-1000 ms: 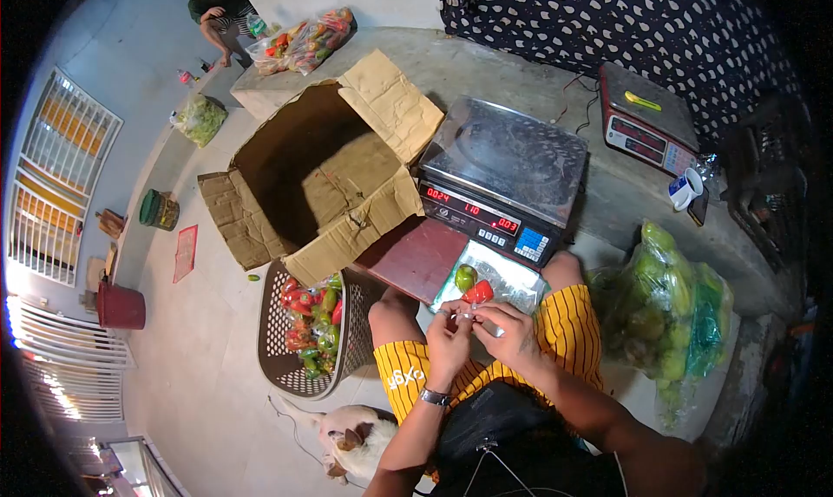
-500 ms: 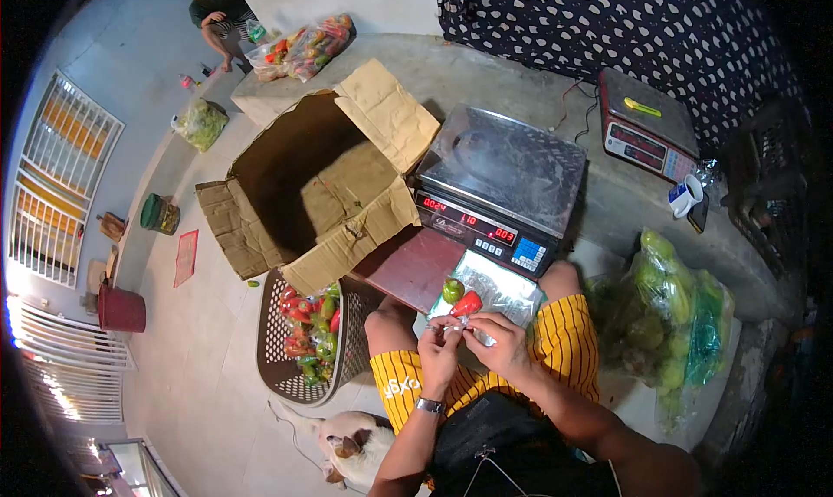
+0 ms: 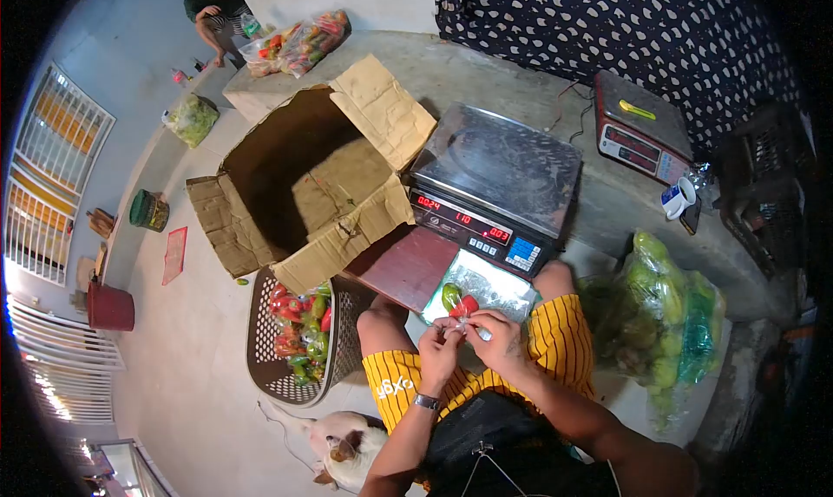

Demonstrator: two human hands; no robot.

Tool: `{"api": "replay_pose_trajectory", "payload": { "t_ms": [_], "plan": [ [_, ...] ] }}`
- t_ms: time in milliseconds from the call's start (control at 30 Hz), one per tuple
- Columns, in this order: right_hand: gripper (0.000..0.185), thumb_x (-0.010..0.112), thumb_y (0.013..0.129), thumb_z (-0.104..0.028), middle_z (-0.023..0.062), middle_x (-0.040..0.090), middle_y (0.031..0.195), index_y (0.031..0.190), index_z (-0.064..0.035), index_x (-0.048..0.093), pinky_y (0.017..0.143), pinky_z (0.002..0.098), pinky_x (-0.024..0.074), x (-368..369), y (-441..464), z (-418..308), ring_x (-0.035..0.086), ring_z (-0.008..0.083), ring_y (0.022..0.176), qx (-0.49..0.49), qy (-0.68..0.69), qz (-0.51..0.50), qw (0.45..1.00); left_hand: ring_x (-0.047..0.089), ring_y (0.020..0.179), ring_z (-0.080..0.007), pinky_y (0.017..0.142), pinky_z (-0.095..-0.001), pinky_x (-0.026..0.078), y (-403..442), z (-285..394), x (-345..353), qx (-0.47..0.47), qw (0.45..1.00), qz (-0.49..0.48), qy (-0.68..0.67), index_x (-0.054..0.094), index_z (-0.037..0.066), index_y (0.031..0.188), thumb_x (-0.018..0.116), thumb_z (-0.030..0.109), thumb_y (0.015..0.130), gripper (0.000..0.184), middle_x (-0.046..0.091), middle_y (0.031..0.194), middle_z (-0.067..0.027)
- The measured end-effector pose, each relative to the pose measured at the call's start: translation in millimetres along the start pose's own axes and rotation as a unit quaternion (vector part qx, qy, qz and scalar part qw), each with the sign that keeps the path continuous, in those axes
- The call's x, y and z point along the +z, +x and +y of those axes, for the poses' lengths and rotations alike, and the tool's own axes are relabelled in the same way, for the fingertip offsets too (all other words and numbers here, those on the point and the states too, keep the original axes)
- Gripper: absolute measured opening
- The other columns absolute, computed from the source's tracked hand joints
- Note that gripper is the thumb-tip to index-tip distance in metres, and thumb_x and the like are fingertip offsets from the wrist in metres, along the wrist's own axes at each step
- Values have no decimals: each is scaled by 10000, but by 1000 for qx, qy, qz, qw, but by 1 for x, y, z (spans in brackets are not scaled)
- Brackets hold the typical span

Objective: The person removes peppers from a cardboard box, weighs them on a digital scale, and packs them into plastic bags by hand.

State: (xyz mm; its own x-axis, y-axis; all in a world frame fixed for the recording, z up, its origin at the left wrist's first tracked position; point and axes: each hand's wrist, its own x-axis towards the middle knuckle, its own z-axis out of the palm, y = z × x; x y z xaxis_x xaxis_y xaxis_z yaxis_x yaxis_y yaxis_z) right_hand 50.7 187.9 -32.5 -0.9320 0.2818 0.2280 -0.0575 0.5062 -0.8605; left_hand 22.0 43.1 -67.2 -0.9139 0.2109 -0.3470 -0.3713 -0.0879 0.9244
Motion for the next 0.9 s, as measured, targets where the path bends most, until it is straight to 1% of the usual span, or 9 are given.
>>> {"api": "replay_pose_trajectory", "payload": {
  "t_ms": [67, 167, 367, 467, 567, 667, 767, 800, 900],
  "plan": [
    [155, 759, 815, 7, 148, 723, 982, 958, 20, 700, 798, 383, 587, 7, -2, 7, 726, 322, 898, -1, 2, 0, 1000, 621, 853, -69, 776, -215, 502, 2, -5, -3, -11, 1000, -18, -12, 650, 7, 1077, 645, 1, 967, 111, 662, 934, 11],
    [163, 739, 830, 15, 157, 702, 985, 980, 22, 676, 812, 398, 579, 14, -5, 11, 708, 342, 914, -5, -10, -2, 1000, 618, 867, -75, 797, -218, 497, 3, -9, -1, -36, 996, -11, -83, 643, -3, 1104, 648, 23, 991, 116, 666, 963, 6],
    [179, 722, 845, 17, 180, 660, 1010, 1008, 26, 649, 803, 416, 561, 20, -6, 16, 674, 372, 934, -69, -50, 10, 996, 615, 877, -93, 789, -227, 495, 4, -7, -3, -32, 997, -32, -64, 644, -12, 1111, 645, 56, 1010, 122, 677, 980, -24],
    [157, 725, 842, 12, 180, 650, 1006, 982, 17, 653, 782, 416, 553, 19, -4, 6, 664, 377, 927, -67, -49, 34, 996, 625, 880, -106, 783, -231, 497, 10, -14, -1, -76, 986, -19, -147, 656, -8, 1094, 648, 68, 1005, 118, 682, 977, -35],
    [128, 740, 835, -13, 169, 645, 960, 942, 15, 677, 735, 402, 548, 23, -11, -6, 672, 357, 866, -36, -40, 49, 997, 629, 874, -111, 792, -236, 496, 11, -11, -1, -128, 961, 2, -243, 665, -2, 1075, 647, 65, 993, 108, 686, 972, -39],
    [122, 762, 843, -65, 153, 693, 876, 918, 18, 714, 681, 367, 546, 23, -15, -5, 706, 295, 770, 87, -41, 17, 995, 629, 875, -114, 799, -244, 493, 6, 1, 5, -126, 962, 10, -242, 667, 4, 1068, 646, 49, 977, 104, 689, 969, -44],
    [151, 772, 861, -105, 146, 730, 788, 937, 22, 740, 650, 335, 545, 26, -18, 5, 723, 234, 681, 174, 37, 3, 984, 636, 870, -120, 799, -247, 495, 4, -1, 6, -107, 973, 8, -202, 672, 9, 1062, 642, 52, 976, 100, 692, 971, -52],
    [172, 765, 889, -128, 137, 758, 781, 944, 34, 747, 642, 308, 544, 20, -16, -2, 731, 186, 683, 173, 12, -2, 985, 640, 858, -125, 796, -250, 494, 4, -2, 6, -114, 972, 10, -207, 675, 1, 1047, 648, 56, 971, 97, 699, 970, -57],
    [198, 757, 902, -138, 115, 769, 801, 935, 56, 744, 629, 298, 541, 15, -12, -4, 729, 157, 699, 232, 94, -6, 968, 647, 853, -130, 811, -253, 499, 5, -10, 4, -111, 971, 4, -213, 676, -13, 1042, 643, 51, 976, 97, 706, 966, -61]
  ]
}}
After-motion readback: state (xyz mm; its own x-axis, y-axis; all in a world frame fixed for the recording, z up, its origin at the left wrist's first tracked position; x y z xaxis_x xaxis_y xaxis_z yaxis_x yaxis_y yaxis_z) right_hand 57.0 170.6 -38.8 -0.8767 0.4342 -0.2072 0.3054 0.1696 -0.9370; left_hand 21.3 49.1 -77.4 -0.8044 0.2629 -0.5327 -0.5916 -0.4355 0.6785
